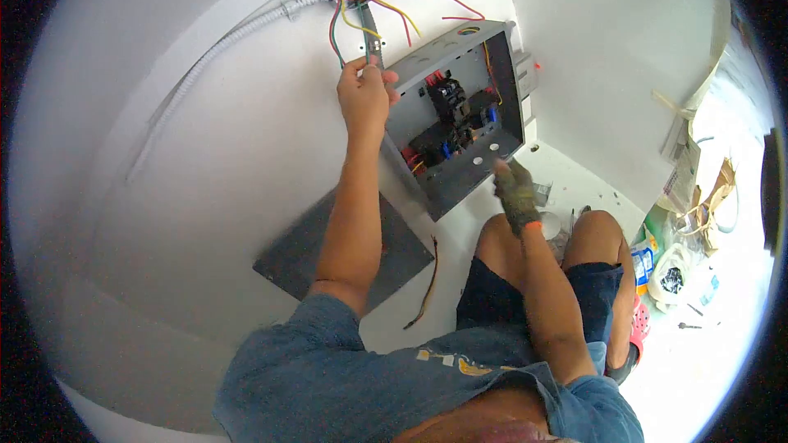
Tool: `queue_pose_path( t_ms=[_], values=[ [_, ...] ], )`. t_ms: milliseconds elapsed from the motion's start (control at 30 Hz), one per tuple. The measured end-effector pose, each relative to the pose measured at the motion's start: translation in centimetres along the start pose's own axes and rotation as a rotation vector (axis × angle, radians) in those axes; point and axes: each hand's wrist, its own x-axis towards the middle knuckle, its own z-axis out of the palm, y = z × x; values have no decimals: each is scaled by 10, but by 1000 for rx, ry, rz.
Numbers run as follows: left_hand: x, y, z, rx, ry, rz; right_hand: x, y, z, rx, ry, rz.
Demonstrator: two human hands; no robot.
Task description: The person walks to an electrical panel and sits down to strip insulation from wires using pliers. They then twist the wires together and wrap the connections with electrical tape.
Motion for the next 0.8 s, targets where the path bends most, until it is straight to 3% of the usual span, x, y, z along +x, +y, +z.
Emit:
queue_pose_path(
  t_ms=[33,67,133,167,300,333,367,400,433,467,500,533,600,700,733,767,800],
  values=[
    [0,2,0,-86,-57,-102,-19,-59,23,46,77,-146],
    [3,2,0,-80,-64,-111,-26,-114,29,-34,-70,-236],
    [13,8,0,21,-184,-88,1,-152,62,-226,55,-601],
    [14,17,0,-11,-240,-115,20,-162,79,-192,1,-687],
    [29,23,6,-133,-346,-133,50,-220,117,-205,-192,-784],
    [34,25,3,-180,-387,-269,51,-232,120,-226,-239,-783],
    [35,28,1,-224,-425,-411,49,-240,122,152,-436,-466],
    [34,28,2,-228,-425,-415,47,-245,122,523,-615,-126],
    [34,29,3,-187,-376,-459,42,-248,120,518,-616,-123],
    [34,31,3,-145,-325,-501,37,-250,120,704,-614,-45],
    [37,26,1,-146,-322,-502,33,-251,120,890,-608,35],
    [42,18,-1,-217,-368,-524,38,-248,121,889,-610,36],
    [40,21,0,-287,-417,-542,49,-242,121,579,-606,-182],
    [34,19,2,-353,-440,-529,49,-235,117,573,-594,-219],
    [35,13,7,-374,-416,-379,63,-225,120,573,-594,-218],
    [38,6,10,-392,-392,-228,91,-207,129,343,-435,-627],
    [42,0,11,-391,-392,-229,93,-204,130,217,-361,-826]
  ],
)
